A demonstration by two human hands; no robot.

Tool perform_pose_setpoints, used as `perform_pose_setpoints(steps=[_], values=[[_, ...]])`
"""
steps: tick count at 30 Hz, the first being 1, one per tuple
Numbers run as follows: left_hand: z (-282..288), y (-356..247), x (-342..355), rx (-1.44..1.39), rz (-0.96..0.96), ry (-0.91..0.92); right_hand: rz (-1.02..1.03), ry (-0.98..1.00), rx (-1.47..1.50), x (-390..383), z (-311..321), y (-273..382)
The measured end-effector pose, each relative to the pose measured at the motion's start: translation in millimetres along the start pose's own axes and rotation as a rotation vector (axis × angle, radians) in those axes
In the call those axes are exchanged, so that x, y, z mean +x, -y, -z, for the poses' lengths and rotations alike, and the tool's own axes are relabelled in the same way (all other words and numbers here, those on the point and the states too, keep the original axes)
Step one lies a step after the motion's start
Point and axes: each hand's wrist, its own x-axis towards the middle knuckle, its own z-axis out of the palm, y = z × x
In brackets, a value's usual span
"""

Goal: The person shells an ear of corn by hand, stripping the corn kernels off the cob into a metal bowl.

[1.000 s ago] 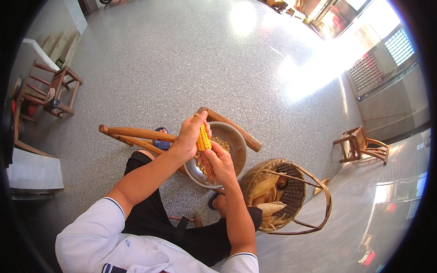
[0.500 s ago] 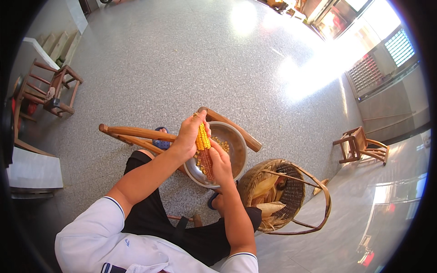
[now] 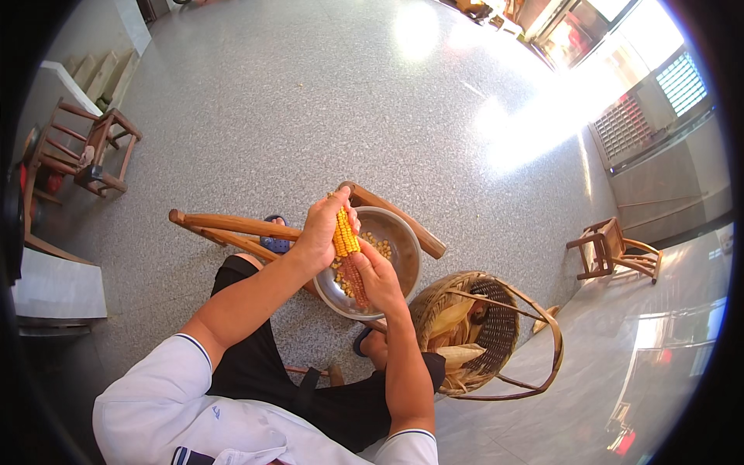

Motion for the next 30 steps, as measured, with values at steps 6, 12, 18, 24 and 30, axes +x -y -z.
perform_pose_setpoints(steps=[6, 12, 18, 24, 30], values=[[-1, 3, 1, 0.094, 0.016, -0.062, -0.004, -0.075, -0.026, 0, 0, -6], [0, 8, 1, 0.166, 0.005, -0.076, -0.076, -0.083, 0.083, 2, -4, -8], [0, 7, -1, 0.181, 0.01, -0.065, -0.069, -0.063, -0.013, 2, -4, -7], [0, 6, -1, 0.183, 0.009, -0.059, -0.062, -0.036, -0.05, 1, 1, -8], [4, 9, 2, 0.177, 0.007, -0.064, -0.078, -0.044, 0.075, 2, 0, -6]])
